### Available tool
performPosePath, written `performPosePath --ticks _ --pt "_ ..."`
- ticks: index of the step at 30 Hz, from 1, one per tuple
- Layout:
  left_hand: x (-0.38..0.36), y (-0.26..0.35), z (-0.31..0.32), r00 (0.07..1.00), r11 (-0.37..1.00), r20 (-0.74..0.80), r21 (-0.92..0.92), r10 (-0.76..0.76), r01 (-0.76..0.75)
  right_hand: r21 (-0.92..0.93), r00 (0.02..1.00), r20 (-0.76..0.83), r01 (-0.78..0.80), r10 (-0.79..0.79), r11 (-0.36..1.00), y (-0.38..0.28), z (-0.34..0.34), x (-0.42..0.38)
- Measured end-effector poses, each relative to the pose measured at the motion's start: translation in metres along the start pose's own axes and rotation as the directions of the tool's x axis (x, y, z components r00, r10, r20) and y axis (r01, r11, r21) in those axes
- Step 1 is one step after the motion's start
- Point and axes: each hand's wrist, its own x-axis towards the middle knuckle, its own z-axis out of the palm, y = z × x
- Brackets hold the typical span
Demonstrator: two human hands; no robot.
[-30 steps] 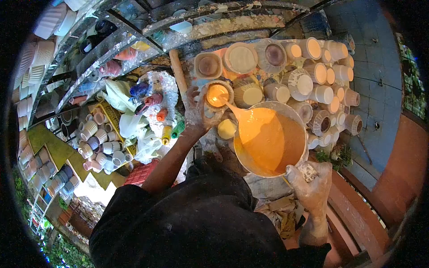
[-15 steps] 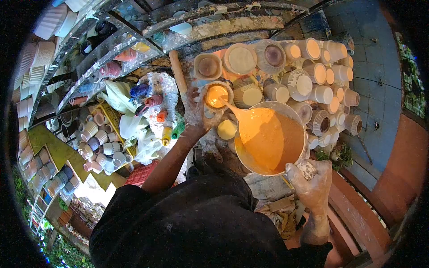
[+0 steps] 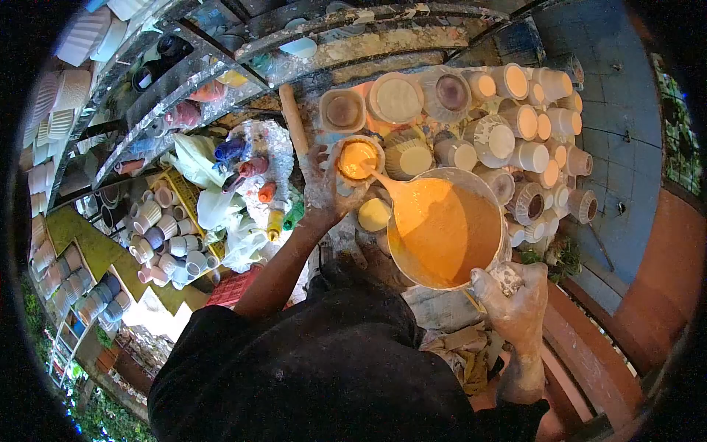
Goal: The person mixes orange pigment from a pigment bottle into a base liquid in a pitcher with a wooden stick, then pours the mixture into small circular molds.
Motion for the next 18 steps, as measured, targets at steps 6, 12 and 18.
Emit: performPosePath --ticks 6,12,18 --pt "0.001 0.004 -0.004 1.000 1.000 0.023 0.027 -0.007 0.007 -0.056 0.998 0.000 0.062 -0.062 0.997 -0.005 -0.001 0.002" --pt "0.000 0.001 -0.003 1.000 0.999 0.005 0.045 0.000 0.000 0.051 0.998 -0.061 0.027 -0.024 0.998 0.012 -0.001 -0.003" --pt "-0.002 -0.005 0.001 0.999 0.997 -0.018 0.066 0.042 -0.041 0.019 1.000 0.009 -0.026 0.026 0.999 0.016 -0.011 -0.004"
